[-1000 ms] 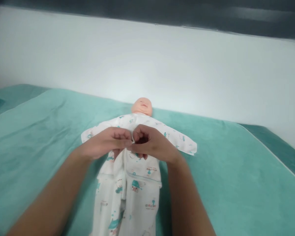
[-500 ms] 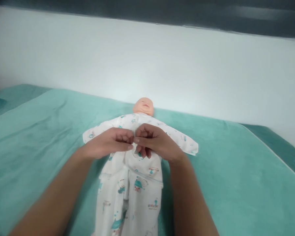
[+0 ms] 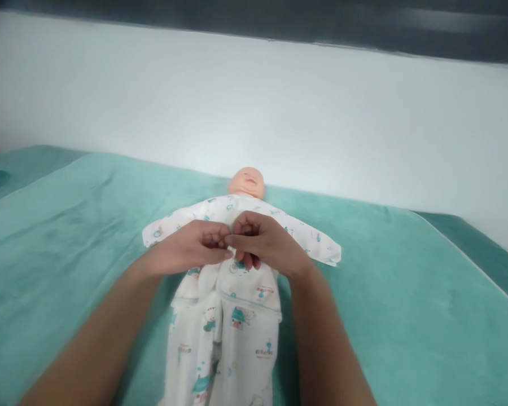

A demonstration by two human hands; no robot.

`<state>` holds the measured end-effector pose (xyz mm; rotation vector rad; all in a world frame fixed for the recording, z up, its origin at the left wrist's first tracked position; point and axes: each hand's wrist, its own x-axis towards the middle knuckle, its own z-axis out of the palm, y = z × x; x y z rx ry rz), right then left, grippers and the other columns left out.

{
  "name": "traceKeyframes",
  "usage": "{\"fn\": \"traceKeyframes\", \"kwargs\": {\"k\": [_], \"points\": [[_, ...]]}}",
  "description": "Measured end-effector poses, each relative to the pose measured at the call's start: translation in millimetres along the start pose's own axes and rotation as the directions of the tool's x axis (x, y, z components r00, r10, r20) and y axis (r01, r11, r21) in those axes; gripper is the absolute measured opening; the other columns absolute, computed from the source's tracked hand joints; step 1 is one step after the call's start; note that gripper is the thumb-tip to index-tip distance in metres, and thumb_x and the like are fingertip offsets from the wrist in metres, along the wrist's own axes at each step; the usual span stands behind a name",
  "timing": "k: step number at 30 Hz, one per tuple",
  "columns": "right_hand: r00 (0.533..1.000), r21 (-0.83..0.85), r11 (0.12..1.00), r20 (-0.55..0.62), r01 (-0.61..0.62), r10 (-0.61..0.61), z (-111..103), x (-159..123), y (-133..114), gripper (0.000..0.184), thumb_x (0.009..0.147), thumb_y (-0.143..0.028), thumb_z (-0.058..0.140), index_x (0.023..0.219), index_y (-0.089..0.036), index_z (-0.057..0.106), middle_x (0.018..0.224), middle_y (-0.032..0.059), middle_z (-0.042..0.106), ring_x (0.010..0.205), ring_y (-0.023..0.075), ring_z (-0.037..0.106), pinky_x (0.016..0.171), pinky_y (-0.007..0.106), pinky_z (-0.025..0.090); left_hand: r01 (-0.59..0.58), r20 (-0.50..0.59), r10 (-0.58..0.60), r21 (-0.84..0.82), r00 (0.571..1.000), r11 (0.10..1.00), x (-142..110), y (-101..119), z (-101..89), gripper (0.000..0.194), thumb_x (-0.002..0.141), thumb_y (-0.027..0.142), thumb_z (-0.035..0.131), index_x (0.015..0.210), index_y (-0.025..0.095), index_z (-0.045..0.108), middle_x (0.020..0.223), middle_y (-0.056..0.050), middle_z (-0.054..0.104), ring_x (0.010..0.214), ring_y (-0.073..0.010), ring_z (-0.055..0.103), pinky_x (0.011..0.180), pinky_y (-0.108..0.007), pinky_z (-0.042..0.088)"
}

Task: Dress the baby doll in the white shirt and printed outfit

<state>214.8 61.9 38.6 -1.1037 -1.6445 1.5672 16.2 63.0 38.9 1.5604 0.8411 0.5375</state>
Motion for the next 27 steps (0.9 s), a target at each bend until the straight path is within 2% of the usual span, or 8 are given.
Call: {"fn": "traceKeyframes", "kwargs": {"k": [6, 14, 21, 27], "points": [[1.0, 0.035, 0.999, -0.014, 0.009, -0.009, -2, 1, 3, 0.025, 0.081, -0.035, 0.072, 0.081, -0.019, 0.053, 0.059, -0.0027, 0.064, 0.043, 0.0073, 0.054, 0.035, 0.014, 0.035, -0.034, -0.063, 0.039, 0.086, 0.997, 0.996, -1, -2, 2.4, 0.007, 0.077, 0.022, 0.059, 0.073, 0.018, 0.055, 0.064, 0.005, 0.042, 0.055, -0.007, 0.042, 0.043, -0.017, 0.033], [0.999, 0.061, 0.998, -0.031, 0.026, -0.024, -3, 3, 6, 0.029, 0.08, -0.039, 0.074, 0.082, -0.019, 0.053, 0.056, -0.0028, 0.064, 0.039, 0.0074, 0.053, 0.033, 0.014, 0.033, -0.119, -0.076, 0.131, 0.142, 0.988, 0.983, 2, -8, 0.5, 0.011, 0.08, 0.023, 0.055, 0.078, 0.018, 0.064, 0.061, 0.005, 0.042, 0.053, -0.0074, 0.036, 0.044, -0.019, 0.028], [0.998, 0.058, 0.996, -0.001, 0.064, -0.064, -5, 3, 8, 0.029, 0.081, -0.04, 0.073, 0.084, -0.019, 0.053, 0.057, -0.0043, 0.062, 0.042, 0.0076, 0.054, 0.035, 0.015, 0.035, -0.132, -0.045, 0.135, 0.058, 0.99, 0.99, 3, -10, -1.8, 0.019, 0.083, 0.035, 0.062, 0.078, 0.017, 0.065, 0.063, 0.004, 0.048, 0.055, -0.0082, 0.04, 0.048, -0.02, 0.03], [0.99, 0.093, 0.99, 0.078, 0.107, -0.115, -12, 1, 13, 0.025, 0.082, -0.034, 0.074, 0.092, -0.02, 0.056, 0.065, -0.0036, 0.063, 0.05, 0.0084, 0.058, 0.039, 0.015, 0.039, -0.133, -0.032, 0.133, 0.016, 0.991, 0.991, 1, -7, -5.3, 0.022, 0.088, 0.037, 0.06, 0.086, 0.017, 0.067, 0.067, 0.003, 0.052, 0.055, -0.0067, 0.039, 0.049, -0.019, 0.031]]}}
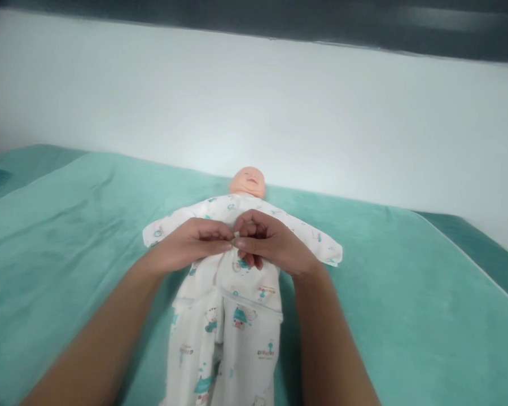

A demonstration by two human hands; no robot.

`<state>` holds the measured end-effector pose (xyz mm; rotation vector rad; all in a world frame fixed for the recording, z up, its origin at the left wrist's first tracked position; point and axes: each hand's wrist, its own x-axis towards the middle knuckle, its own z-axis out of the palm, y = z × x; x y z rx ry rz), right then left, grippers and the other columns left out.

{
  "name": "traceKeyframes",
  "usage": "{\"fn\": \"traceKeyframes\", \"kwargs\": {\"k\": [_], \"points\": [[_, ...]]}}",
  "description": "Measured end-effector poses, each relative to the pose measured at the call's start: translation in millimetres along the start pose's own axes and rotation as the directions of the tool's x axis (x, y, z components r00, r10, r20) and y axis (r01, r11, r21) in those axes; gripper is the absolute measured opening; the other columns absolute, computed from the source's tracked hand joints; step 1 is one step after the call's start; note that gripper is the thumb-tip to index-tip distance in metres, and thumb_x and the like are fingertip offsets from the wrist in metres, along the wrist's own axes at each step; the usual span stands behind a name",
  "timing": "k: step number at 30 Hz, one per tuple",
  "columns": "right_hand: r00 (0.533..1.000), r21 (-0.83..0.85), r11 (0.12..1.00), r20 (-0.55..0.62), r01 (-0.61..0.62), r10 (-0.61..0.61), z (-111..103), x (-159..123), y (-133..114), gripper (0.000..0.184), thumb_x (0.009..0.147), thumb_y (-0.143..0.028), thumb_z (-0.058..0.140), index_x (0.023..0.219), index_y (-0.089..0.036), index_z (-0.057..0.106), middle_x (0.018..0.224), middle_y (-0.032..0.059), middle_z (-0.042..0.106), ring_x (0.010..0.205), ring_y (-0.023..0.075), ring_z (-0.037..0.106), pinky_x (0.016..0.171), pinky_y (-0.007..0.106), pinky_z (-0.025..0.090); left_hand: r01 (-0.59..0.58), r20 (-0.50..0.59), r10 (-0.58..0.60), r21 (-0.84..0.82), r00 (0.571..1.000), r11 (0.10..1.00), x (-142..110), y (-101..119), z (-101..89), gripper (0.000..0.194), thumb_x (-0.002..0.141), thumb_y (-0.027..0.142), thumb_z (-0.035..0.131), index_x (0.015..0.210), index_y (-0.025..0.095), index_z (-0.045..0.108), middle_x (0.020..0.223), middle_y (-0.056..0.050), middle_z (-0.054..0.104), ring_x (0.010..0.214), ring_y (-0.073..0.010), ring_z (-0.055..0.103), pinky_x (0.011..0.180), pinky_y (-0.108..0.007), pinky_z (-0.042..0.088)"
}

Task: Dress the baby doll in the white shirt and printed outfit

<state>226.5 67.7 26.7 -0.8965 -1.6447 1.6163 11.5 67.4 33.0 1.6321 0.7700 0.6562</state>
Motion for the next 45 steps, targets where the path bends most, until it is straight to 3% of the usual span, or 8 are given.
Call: {"fn": "traceKeyframes", "kwargs": {"k": [10, 18, 25, 29, 33, 35, 38, 45], "points": [[0.998, 0.0, 1.0, 0.055, 0.023, -0.023, -3, -1, 3, 0.028, 0.08, -0.028, 0.076, 0.102, -0.021, 0.059, 0.072, -0.0033, 0.062, 0.057, 0.0087, 0.062, 0.041, 0.015, 0.042, 0.087, 0.017, -0.086, -0.092, 0.996, 0.992, -1, 6, 1.5, 0.022, 0.088, 0.029, 0.057, 0.072, 0.016, 0.062, 0.055, 0.005, 0.051, 0.047, -0.0067, 0.049, 0.046, -0.018, 0.038], [0.999, -0.022, 0.999, 0.022, -0.042, 0.042, 3, 0, -6, 0.029, 0.079, -0.033, 0.077, 0.098, -0.02, 0.06, 0.072, -0.0022, 0.063, 0.057, 0.0102, 0.062, 0.041, 0.016, 0.041, 0.104, 0.195, -0.076, -0.14, 0.978, 0.985, -4, 1, -6.1, 0.023, 0.091, 0.032, 0.057, 0.078, 0.015, 0.063, 0.06, 0.0, 0.063, 0.05, -0.0094, 0.058, 0.045, -0.019, 0.043], [0.995, -0.205, 0.974, -0.031, -0.095, 0.091, 10, -7, -24, 0.033, 0.084, -0.04, 0.07, 0.073, -0.02, 0.046, 0.061, -0.0038, 0.056, 0.053, 0.0094, 0.054, 0.048, 0.021, 0.041, 0.091, 0.284, -0.046, -0.147, 0.958, 0.985, -5, 2, -13.2, 0.016, 0.088, 0.03, 0.064, 0.084, 0.015, 0.066, 0.067, -0.001, 0.066, 0.057, -0.0112, 0.063, 0.047, -0.019, 0.046], [0.99, -0.522, 0.841, -0.066, -0.141, 0.126, 18, -18, -40, 0.04, 0.094, -0.049, 0.053, 0.067, -0.02, 0.052, 0.06, -0.0006, 0.056, 0.054, 0.0107, 0.051, 0.05, 0.025, 0.038, 0.001, 0.227, 0.068, -0.292, 0.971, 0.957, -7, -6, -15.9, 0.016, 0.084, 0.029, 0.069, 0.093, 0.015, 0.065, 0.069, -0.001, 0.066, 0.057, -0.0131, 0.065, 0.051, -0.023, 0.051], [0.98, -0.79, 0.581, -0.13, -0.196, 0.153, 38, -34, -49, 0.036, 0.077, -0.052, 0.072, 0.07, -0.021, 0.054, 0.065, -0.0004, 0.058, 0.052, 0.0114, 0.047, 0.045, 0.026, 0.028, -0.112, 0.107, 0.163, -0.376, 0.981, 0.92, -14, -7, -25.4, 0.02, 0.084, 0.031, 0.069, 0.095, 0.017, 0.062, 0.072, 0.0, 0.065, 0.052, -0.0132, 0.064, 0.042, -0.021, 0.046], [0.975, -0.886, 0.408, -0.186, -0.22, 0.121, 50, -41, -49, 0.031, 0.072, -0.04, 0.077, 0.071, -0.021, 0.053, 0.068, -0.0013, 0.058, 0.053, 0.0112, 0.045, 0.046, 0.026, 0.023, 0.018, 0.222, 0.033, -0.224, 0.974, 0.974, -17, -4, -31.2, 0.018, 0.084, 0.033, 0.068, 0.09, 0.016, 0.062, 0.071, 0.0, 0.065, 0.054, -0.0136, 0.065, 0.039, -0.018, 0.042], [0.978, -0.951, 0.229, -0.199, -0.208, 0.059, 64, -44, -45, 0.012, 0.075, -0.02, 0.066, 0.078, -0.022, 0.054, 0.076, -0.0012, 0.06, 0.061, 0.0132, 0.05, 0.051, 0.026, 0.019, 0.233, 0.351, -0.262, 0.124, 0.899, 0.965, -20, 2, -36.1, 0.025, 0.081, 0.04, 0.069, 0.081, 0.017, 0.062, 0.065, 0.001, 0.065, 0.053, -0.0121, 0.064, 0.041, -0.017, 0.039], [0.952, -0.928, 0.217, -0.286, -0.304, 0.108, 58, -37, -50, 0.018, 0.083, -0.025, 0.055, 0.065, -0.02, 0.053, 0.068, -0.0001, 0.058, 0.053, 0.0118, 0.046, 0.05, 0.028, 0.022, 0.37, 0.176, -0.477, 0.428, 0.861, 0.825, -19, 6, -37.6, 0.04, 0.078, 0.054, 0.065, 0.062, 0.017, 0.062, 0.056, 0.001, 0.062, 0.048, -0.01, 0.053, 0.045, -0.02, 0.036]]}}
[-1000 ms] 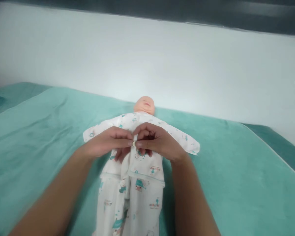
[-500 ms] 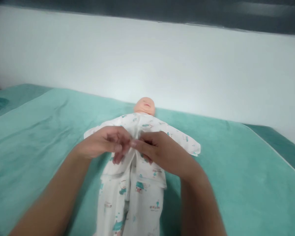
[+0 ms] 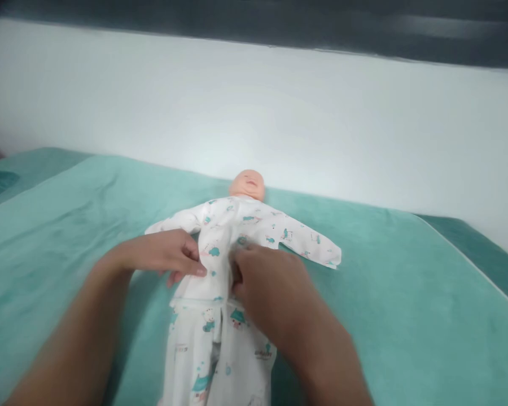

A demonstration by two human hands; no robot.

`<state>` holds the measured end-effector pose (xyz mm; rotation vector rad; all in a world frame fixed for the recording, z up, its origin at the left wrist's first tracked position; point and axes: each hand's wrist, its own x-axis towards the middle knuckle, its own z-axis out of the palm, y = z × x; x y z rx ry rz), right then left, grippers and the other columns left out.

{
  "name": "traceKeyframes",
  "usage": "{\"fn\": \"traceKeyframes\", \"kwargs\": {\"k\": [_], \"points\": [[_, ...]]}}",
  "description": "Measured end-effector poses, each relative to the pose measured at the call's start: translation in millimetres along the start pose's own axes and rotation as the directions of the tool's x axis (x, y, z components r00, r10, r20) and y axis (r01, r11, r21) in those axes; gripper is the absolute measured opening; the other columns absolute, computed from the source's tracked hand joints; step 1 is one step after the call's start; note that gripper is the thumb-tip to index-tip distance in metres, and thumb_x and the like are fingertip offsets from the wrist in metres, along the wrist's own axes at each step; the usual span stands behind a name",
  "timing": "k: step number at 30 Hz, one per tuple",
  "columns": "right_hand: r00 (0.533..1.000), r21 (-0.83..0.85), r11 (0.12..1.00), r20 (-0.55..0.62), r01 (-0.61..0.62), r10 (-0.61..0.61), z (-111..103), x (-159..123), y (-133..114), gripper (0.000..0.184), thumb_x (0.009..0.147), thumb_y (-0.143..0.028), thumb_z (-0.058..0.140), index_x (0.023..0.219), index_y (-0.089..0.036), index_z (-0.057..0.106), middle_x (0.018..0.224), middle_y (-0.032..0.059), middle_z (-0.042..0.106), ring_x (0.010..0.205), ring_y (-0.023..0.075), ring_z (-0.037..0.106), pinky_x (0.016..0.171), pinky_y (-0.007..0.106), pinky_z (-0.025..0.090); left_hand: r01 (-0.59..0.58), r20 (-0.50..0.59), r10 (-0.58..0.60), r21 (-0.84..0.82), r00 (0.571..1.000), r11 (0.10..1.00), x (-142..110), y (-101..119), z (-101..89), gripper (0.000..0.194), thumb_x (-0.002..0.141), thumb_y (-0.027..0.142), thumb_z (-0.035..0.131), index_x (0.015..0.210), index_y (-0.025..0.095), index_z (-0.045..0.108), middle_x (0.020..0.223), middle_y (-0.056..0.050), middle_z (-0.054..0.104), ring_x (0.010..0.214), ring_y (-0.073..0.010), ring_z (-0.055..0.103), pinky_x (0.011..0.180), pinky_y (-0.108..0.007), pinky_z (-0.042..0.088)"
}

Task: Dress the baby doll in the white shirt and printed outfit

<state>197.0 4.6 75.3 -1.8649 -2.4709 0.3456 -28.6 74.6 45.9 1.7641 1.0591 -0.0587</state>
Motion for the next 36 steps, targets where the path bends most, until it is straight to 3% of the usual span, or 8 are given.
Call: {"fn": "traceKeyframes", "kwargs": {"k": [6, 18, 21, 23, 25, 27, 31, 36], "points": [[0.94, 0.037, 0.952, 0.173, -0.303, 0.293, -6, 11, 36, 0.056, 0.082, -0.07, 0.049, 0.057, -0.02, 0.044, 0.058, 0.0022, 0.053, 0.046, 0.012, 0.04, 0.044, 0.029, 0.024, -0.101, 0.042, 0.102, -0.028, 0.994, 0.995, 1, -8, -3.1, 0.036, 0.082, 0.045, 0.062, 0.061, 0.017, 0.063, 0.058, 0.0, 0.065, 0.053, -0.01, 0.054, 0.047, -0.019, 0.035], [0.92, 0.508, 0.844, 0.389, -0.172, -0.047, -17, 6, 82, 0.043, 0.086, -0.058, 0.057, 0.068, -0.019, 0.057, 0.07, 0.0021, 0.064, 0.068, 0.016, 0.058, 0.062, 0.027, 0.044, -0.323, 0.056, 0.35, -0.273, 0.935, 0.906, -10, -39, -21.8, 0.034, 0.082, 0.037, 0.066, 0.057, 0.016, 0.057, 0.049, 0.0, 0.06, 0.041, -0.008, 0.047, 0.042, -0.021, 0.032], [0.908, 0.653, 0.751, 0.367, -0.097, -0.203, -14, 9, 97, 0.037, 0.087, -0.054, 0.056, 0.082, -0.019, 0.066, 0.083, 0.0046, 0.068, 0.081, 0.0189, 0.062, 0.074, 0.029, 0.048, -0.458, -0.333, 0.347, -0.359, 0.877, 0.813, -7, -53, -25.8, 0.033, 0.084, 0.042, 0.062, 0.063, 0.016, 0.058, 0.053, -0.001, 0.06, 0.047, -0.0115, 0.052, 0.05, -0.024, 0.041], [0.975, 0.662, 0.744, 0.21, -0.088, -0.071, -4, 19, 112, 0.037, 0.088, -0.053, 0.054, 0.09, -0.019, 0.067, 0.088, 0.0053, 0.068, 0.083, 0.019, 0.061, 0.076, 0.029, 0.046, -0.505, -0.695, 0.189, -0.283, 0.694, 0.816, -3, -66, -25.4, 0.032, 0.085, 0.047, 0.059, 0.073, 0.018, 0.059, 0.069, -0.002, 0.065, 0.062, -0.0148, 0.06, 0.062, -0.027, 0.048], [0.968, 0.577, 0.796, -0.03, -0.186, 0.248, 11, 35, 128, 0.037, 0.087, -0.053, 0.052, 0.091, -0.02, 0.066, 0.088, 0.0057, 0.069, 0.081, 0.0194, 0.06, 0.072, 0.03, 0.044, -0.357, -0.846, 0.094, -0.119, 0.525, 0.927, 2, -82, -21.0, 0.033, 0.081, 0.05, 0.063, 0.093, 0.02, 0.062, 0.099, -0.005, 0.068, 0.087, -0.0204, 0.064, 0.079, -0.032, 0.05], [0.862, 0.449, 0.835, -0.229, -0.319, 0.452, 30, 54, 142, 0.035, 0.086, -0.05, 0.052, 0.093, -0.019, 0.066, 0.094, 0.0077, 0.069, 0.084, 0.0218, 0.061, 0.072, 0.031, 0.043, -0.104, -0.842, 0.133, 0.091, 0.523, 0.99, 5, -99, -13.0, 0.046, 0.078, 0.052, 0.067, 0.113, 0.023, 0.061, 0.121, -0.006, 0.063, 0.109, -0.0265, 0.059, 0.093, -0.038, 0.046], [0.866, 0.304, 0.894, -0.282, -0.329, 0.414, 61, 79, 150, 0.038, 0.092, -0.046, 0.038, 0.094, -0.019, 0.066, 0.102, 0.0106, 0.07, 0.093, 0.0244, 0.062, 0.078, 0.033, 0.043, 0.235, -0.812, 0.184, 0.364, 0.554, 0.902, 1, -122, 2.5, 0.039, 0.09, 0.044, 0.051, 0.123, 0.025, 0.06, 0.119, -0.006, 0.063, 0.112, -0.0283, 0.057, 0.091, -0.039, 0.044], [0.807, 0.259, 0.896, -0.396, -0.36, 0.439, 72, 65, 153, 0.046, 0.094, -0.048, 0.035, 0.114, -0.017, 0.063, 0.121, 0.0144, 0.064, 0.113, 0.0278, 0.056, 0.095, 0.037, 0.04, 0.45, -0.931, 0.095, 0.258, 0.353, 0.855, -6, -124, 3.6, 0.04, 0.092, 0.021, 0.037, 0.122, 0.027, 0.063, 0.112, -0.007, 0.063, 0.104, -0.0267, 0.058, 0.072, -0.034, 0.044]]}}
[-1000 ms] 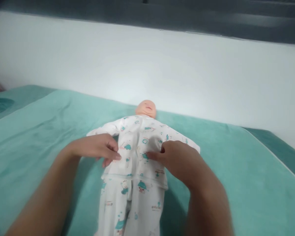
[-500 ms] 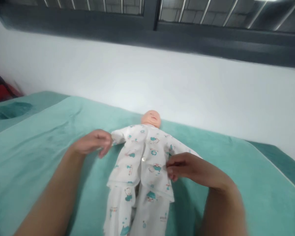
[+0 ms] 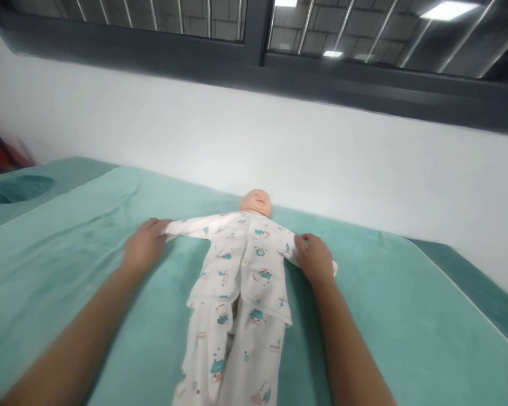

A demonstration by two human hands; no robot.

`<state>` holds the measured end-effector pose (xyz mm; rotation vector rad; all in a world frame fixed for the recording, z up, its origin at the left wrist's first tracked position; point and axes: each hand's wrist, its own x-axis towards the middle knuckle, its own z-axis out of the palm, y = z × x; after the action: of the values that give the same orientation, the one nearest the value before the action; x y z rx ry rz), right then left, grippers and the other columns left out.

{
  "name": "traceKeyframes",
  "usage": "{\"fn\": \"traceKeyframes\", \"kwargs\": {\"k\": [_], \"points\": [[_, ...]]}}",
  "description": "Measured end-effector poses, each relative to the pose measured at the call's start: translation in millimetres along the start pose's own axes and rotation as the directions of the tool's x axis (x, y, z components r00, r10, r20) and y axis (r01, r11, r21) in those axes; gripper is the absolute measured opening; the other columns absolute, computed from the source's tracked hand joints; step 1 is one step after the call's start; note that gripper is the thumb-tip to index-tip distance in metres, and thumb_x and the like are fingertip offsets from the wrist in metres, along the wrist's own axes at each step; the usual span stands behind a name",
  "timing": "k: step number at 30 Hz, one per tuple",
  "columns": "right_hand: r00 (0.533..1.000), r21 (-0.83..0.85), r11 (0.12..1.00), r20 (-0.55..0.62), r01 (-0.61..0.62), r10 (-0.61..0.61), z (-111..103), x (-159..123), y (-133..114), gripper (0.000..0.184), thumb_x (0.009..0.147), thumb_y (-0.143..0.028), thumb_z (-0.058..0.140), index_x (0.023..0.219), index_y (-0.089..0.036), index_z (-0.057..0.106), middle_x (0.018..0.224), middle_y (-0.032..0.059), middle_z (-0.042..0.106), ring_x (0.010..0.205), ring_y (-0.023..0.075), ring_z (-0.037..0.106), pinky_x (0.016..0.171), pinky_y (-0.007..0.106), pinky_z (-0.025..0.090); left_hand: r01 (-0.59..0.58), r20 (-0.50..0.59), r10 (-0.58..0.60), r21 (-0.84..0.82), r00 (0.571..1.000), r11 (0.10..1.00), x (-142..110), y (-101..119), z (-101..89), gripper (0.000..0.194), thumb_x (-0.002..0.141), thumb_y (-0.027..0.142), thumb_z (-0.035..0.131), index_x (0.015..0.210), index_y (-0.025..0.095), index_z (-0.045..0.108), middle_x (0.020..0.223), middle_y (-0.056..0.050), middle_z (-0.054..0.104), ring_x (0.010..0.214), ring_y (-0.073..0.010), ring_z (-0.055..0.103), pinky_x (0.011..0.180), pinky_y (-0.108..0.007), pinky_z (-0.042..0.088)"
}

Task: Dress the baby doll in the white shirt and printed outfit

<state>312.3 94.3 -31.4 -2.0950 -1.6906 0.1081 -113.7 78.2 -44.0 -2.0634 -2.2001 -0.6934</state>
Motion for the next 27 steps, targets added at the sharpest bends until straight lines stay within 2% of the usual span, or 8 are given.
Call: {"fn": "traceKeyframes", "kwargs": {"k": [4, 8, 10, 14, 18, 22, 24, 27], "points": [[0.981, -0.151, 0.979, -0.157, -0.139, 0.115, -18, -20, 44, 0.059, 0.089, -0.057, 0.041, 0.126, -0.015, 0.061, 0.129, 0.0199, 0.057, 0.116, 0.0341, 0.054, 0.091, 0.044, 0.043, 0.058, 0.015, -0.059, 0.021, 0.998, 0.998, 7, -4, 3.1, 0.04, 0.088, 0.016, 0.039, 0.109, 0.024, 0.072, 0.103, -0.009, 0.064, 0.099, -0.0279, 0.058, 0.071, -0.034, 0.043], [0.977, 0.006, 0.977, -0.016, -0.214, 0.214, -28, -35, 80, 0.052, 0.085, -0.058, 0.045, 0.111, -0.02, 0.069, 0.098, 0.0116, 0.07, 0.087, 0.0273, 0.063, 0.073, 0.037, 0.045, 0.097, -0.005, -0.097, -0.022, 0.995, 0.995, 13, -7, 10.5, 0.038, 0.088, 0.019, 0.042, 0.11, 0.024, 0.073, 0.105, -0.01, 0.064, 0.102, -0.0285, 0.057, 0.076, -0.035, 0.044], [0.983, 0.113, 0.977, -0.01, -0.183, 0.185, -28, -35, 84, 0.048, 0.082, -0.054, 0.049, 0.11, -0.021, 0.07, 0.085, 0.0067, 0.07, 0.078, 0.024, 0.062, 0.071, 0.034, 0.044, 0.107, -0.004, -0.107, -0.03, 0.994, 0.994, 16, -8, 13.9, 0.04, 0.087, 0.018, 0.042, 0.111, 0.024, 0.073, 0.106, -0.011, 0.064, 0.104, -0.0289, 0.057, 0.078, -0.035, 0.045], [0.963, 0.236, 0.957, -0.168, -0.169, 0.212, -25, -22, 84, 0.045, 0.077, -0.047, 0.051, 0.102, -0.015, 0.071, 0.075, 0.0077, 0.066, 0.068, 0.0218, 0.057, 0.066, 0.033, 0.043, 0.092, 0.012, -0.092, -0.048, 0.996, 0.995, 18, -12, 19.2, 0.041, 0.085, 0.016, 0.042, 0.112, 0.022, 0.072, 0.106, -0.012, 0.065, 0.107, -0.0306, 0.057, 0.085, -0.039, 0.045], [0.901, 0.259, 0.945, -0.331, -0.199, 0.281, -27, -16, 77, 0.047, 0.078, -0.044, 0.048, 0.106, -0.011, 0.066, 0.094, 0.0152, 0.066, 0.079, 0.0234, 0.056, 0.075, 0.037, 0.045, 0.103, -0.072, -0.114, -0.138, 0.991, 0.985, 13, -11, 15.4, 0.046, 0.082, 0.015, 0.043, 0.121, 0.016, 0.066, 0.115, -0.014, 0.06, 0.111, -0.03, 0.056, 0.095, -0.04, 0.045], [0.928, 0.398, 0.916, -0.357, 0.052, 0.103, -28, -57, 39, 0.045, 0.083, -0.049, 0.052, 0.11, -0.015, 0.06, 0.106, 0.0121, 0.061, 0.088, 0.0209, 0.056, 0.082, 0.035, 0.046, 0.051, -0.239, -0.14, -0.346, 0.961, 0.937, -24, 11, -2.7, 0.04, 0.085, 0.024, 0.046, 0.122, 0.014, 0.059, 0.122, -0.014, 0.056, 0.12, -0.0279, 0.051, 0.104, -0.039, 0.041], [0.986, 0.584, 0.796, -0.139, 0.159, -0.095, -25, -92, 14, 0.039, 0.086, -0.051, 0.053, 0.105, -0.018, 0.057, 0.093, 0.0057, 0.061, 0.081, 0.0181, 0.055, 0.079, 0.033, 0.046, 0.005, -0.116, -0.081, -0.544, 0.99, 0.839, -55, 28, -12.2, 0.033, 0.089, 0.036, 0.048, 0.115, 0.018, 0.057, 0.113, -0.01, 0.061, 0.108, -0.0237, 0.059, 0.098, -0.037, 0.046], [0.925, 0.725, 0.67, 0.129, 0.158, -0.358, -19, -139, -15, 0.037, 0.087, -0.048, 0.058, 0.109, -0.018, 0.054, 0.091, 0.0035, 0.06, 0.08, 0.0171, 0.055, 0.074, 0.03, 0.046, -0.004, 0.131, 0.122, -0.668, 0.984, 0.745, -102, 51, -19.8, 0.033, 0.087, 0.045, 0.055, 0.108, 0.02, 0.058, 0.1, -0.005, 0.067, 0.093, -0.0212, 0.064, 0.089, -0.035, 0.049]]}}
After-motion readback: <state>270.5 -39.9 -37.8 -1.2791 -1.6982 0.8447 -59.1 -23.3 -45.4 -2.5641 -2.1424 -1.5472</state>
